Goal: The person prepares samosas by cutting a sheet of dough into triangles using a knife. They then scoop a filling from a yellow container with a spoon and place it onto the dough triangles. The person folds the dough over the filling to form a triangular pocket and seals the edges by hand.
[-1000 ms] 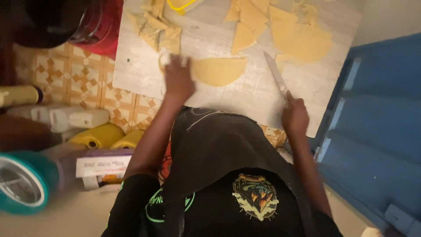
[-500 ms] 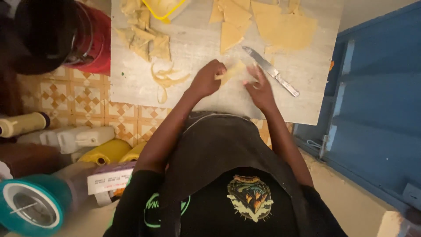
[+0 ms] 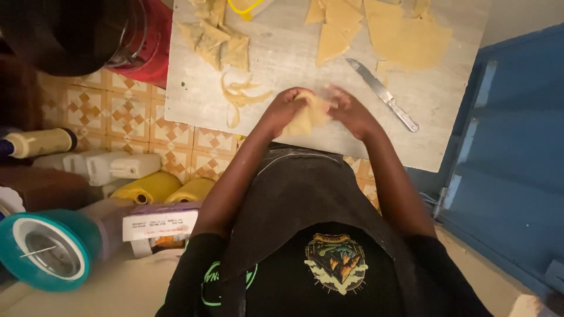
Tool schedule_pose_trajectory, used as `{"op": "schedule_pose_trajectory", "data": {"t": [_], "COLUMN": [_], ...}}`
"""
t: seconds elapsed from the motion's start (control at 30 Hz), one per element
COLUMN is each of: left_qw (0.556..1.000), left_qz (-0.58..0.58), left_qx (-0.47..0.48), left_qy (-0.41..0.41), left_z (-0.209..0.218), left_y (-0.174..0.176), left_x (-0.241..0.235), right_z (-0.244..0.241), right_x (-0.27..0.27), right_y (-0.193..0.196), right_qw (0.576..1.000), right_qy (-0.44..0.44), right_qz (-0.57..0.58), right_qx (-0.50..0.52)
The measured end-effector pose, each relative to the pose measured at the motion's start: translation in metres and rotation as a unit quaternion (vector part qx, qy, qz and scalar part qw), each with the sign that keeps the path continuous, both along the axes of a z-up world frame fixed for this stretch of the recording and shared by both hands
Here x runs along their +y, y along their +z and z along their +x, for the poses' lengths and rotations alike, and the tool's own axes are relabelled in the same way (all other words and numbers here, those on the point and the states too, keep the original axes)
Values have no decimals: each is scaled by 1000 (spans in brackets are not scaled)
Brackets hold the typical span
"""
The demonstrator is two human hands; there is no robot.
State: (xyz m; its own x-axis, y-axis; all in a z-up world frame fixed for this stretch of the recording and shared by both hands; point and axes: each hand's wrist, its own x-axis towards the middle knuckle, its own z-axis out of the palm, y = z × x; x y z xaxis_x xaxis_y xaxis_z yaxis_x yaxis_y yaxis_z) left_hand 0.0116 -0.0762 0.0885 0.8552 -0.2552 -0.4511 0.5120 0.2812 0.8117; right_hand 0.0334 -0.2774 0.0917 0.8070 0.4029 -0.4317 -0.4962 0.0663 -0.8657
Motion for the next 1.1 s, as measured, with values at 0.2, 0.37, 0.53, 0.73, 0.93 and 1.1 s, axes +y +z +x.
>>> {"op": "schedule_pose_trajectory", "data": {"t": [0.2, 0.37, 0.53, 0.73, 0.93, 1.1], "left_qw": [997, 989, 958, 947, 908, 882], "left_qz": [-27, 142, 281, 295, 354, 470], "left_qx": [34, -46, -51, -107, -129, -25], "left_qy": [69, -19, 8, 73, 183, 31], "left_z": [-9, -20, -8, 2, 10, -4], "left_y": [-5, 12, -14, -42, -45, -3], "left_x": [2, -4, -7, -12, -7, -6], "right_z": [-11, 4, 26, 10, -9, -23], "right_x": [-10, 9, -2, -26, -52, -86], "right_y": [-80, 16, 2, -14, 11, -24], "right_qw": [993, 989, 905, 855, 761, 637], "right_qy": [-67, -127, 51, -123, -142, -32], "right_qz": [96, 68, -343, -349, -535, -699], "right_qx": [11, -15, -244, -364, -339, -322]}}
